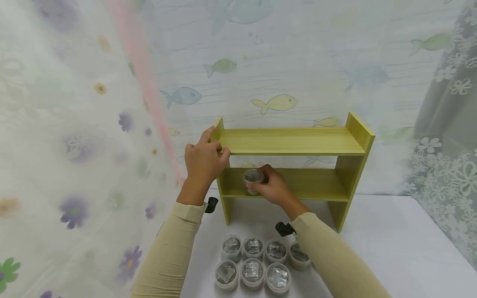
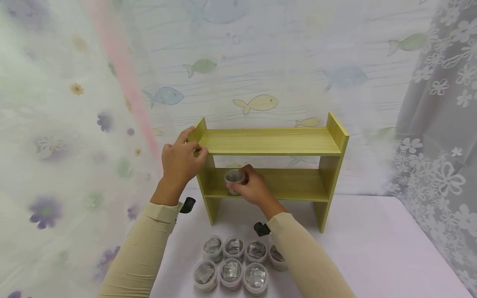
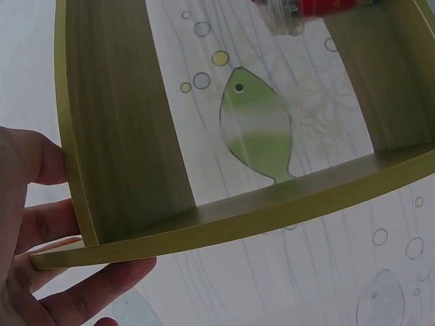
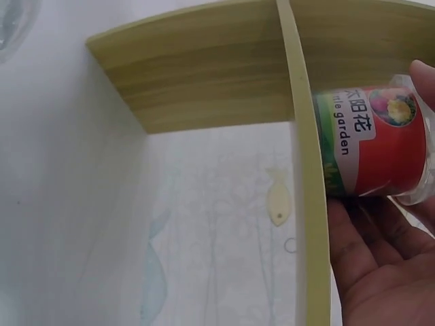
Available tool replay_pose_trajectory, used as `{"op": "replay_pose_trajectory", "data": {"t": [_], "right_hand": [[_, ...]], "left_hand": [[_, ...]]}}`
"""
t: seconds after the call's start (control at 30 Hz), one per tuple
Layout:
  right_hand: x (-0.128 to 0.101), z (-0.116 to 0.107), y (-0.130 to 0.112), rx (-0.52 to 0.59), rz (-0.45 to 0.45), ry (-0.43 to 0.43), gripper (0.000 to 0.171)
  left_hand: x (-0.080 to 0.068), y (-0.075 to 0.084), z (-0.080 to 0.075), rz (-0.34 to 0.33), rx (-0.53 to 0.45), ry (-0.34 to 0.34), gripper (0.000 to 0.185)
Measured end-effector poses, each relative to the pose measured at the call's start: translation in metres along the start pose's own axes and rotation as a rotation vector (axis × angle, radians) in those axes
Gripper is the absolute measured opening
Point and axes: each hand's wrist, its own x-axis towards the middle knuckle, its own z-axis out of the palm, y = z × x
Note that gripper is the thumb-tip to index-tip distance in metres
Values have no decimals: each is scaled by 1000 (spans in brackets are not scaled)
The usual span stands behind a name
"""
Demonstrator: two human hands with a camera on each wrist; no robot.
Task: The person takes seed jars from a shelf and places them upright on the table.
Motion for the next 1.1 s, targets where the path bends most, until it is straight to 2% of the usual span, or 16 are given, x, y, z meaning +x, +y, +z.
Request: {"op": "replay_pose_trajectory", "data": {"t": [0.23, 0.33, 0.73, 1.1], "right_hand": [[-10, -10, 3, 27, 6, -12, 58], [-12, -13, 6, 6, 0, -2, 59], [-24, -24, 10, -14, -46, 17, 53], [-35, -37, 16, -21, -97, 52, 54]], "left_hand": [[1, 1, -1, -9, -10, -33, 29], [1, 1, -2, -14, -9, -47, 30], [1, 0, -1, -31, -21, -56, 30], [0, 0, -1, -19, -12, -33, 29]]}}
